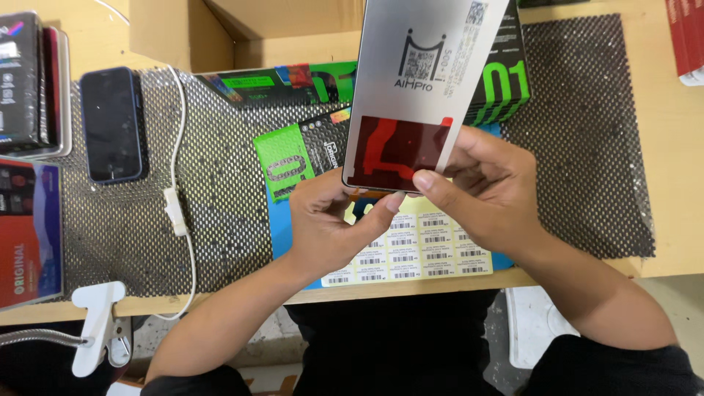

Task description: The person organizes screen components into boxes, removing protective films and arranging the parts one at a time.

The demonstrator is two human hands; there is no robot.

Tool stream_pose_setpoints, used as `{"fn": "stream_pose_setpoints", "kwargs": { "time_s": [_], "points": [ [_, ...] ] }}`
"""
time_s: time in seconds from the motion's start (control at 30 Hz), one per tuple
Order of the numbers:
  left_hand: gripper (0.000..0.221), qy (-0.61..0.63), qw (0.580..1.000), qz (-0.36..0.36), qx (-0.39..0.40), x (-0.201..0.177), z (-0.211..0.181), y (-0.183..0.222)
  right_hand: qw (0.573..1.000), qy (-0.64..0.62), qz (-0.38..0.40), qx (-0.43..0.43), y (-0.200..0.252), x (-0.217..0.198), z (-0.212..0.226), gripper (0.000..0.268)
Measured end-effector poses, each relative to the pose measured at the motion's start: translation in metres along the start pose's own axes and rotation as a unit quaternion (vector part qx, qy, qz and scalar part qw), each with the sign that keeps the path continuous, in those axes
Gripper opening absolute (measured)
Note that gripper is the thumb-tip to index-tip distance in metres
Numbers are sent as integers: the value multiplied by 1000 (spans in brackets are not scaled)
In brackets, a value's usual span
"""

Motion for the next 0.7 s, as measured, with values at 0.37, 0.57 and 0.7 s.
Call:
{"fn": "stream_pose_setpoints", "kwargs": {
  "time_s": [0.37,0.57,0.7],
  "points": [
    [18,163,985,34,-51,8,20,-2,998,7,-31,-52,-3,-12,-8,35],
    [21,197,974,73,-86,20,39,-7,995,24,-56,-84,-8,-32,-10,35],
    [24,200,971,90,-92,23,34,-5,987,8,-90,-131,-20,-45,-3,34]
  ]
}}
Point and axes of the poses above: each hand's wrist, its own y-axis away from the middle knuckle, its own x-axis out of the palm, z = x × y, the point moved 10 cm from there along -y, towards the middle knuckle, and after that the axes turned 11 degrees about -x, right-handed, at the moved point
